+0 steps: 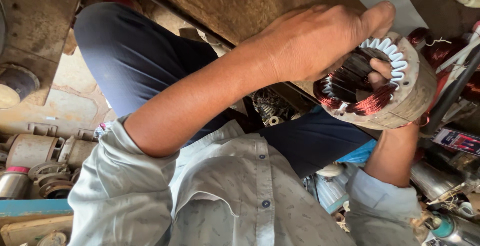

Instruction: The person inserts white insulating paper into the slots of a motor stator, then cuts a strip of paper with shears and places it into the stator. The person also briefly handles a smartphone.

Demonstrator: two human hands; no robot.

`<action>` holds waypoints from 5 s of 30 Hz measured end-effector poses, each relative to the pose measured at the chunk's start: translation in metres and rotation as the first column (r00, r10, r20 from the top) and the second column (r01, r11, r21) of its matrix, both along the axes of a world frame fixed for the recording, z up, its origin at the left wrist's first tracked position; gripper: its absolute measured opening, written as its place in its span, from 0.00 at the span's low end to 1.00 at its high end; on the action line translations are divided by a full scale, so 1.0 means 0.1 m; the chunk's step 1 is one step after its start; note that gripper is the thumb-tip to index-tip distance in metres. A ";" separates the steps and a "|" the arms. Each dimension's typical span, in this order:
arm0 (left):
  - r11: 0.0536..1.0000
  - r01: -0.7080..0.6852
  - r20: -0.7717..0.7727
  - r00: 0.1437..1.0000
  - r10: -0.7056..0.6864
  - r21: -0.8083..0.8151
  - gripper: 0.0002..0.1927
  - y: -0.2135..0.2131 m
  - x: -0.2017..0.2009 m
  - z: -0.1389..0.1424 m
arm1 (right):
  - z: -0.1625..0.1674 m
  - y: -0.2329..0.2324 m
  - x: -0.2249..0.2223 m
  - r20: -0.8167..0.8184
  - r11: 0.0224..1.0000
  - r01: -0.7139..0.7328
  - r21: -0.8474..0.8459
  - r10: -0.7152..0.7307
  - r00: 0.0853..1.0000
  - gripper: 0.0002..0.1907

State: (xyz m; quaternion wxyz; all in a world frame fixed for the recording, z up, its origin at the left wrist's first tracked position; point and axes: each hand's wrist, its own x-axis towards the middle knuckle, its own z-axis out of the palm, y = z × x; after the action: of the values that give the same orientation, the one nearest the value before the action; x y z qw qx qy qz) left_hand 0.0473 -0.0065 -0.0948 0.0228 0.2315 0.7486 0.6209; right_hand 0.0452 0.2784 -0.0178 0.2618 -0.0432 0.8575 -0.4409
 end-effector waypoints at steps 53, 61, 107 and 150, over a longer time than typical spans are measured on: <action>0.956 -0.277 -0.358 0.906 0.226 -0.099 0.11 -0.02 -0.04 -0.09 | 0.33 -0.57 -0.12 -0.289 0.820 -0.364 0.442 0.514 0.808 0.17; 0.974 -0.217 -0.223 0.955 0.197 -0.070 0.09 -0.03 -0.04 -0.03 | 0.41 -0.65 -0.21 -0.197 0.757 -0.534 0.377 0.629 0.752 0.39; 0.983 -0.173 -0.314 0.932 0.181 0.053 0.08 0.29 -0.33 -0.25 | 0.08 0.03 0.13 -0.204 0.982 0.092 0.164 -0.057 0.977 0.19; 0.918 0.132 -0.270 0.931 -0.244 -0.374 0.11 0.56 -0.88 -0.12 | -0.01 0.33 0.20 -0.579 0.917 -0.119 0.382 0.338 0.742 0.47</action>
State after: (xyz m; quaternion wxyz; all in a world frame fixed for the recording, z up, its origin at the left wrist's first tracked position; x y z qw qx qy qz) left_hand -0.0403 0.0496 -0.1072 0.0055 0.3906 0.8147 0.4286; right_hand 0.0654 0.3113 -0.0187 0.0135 -0.2524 0.9424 -0.2193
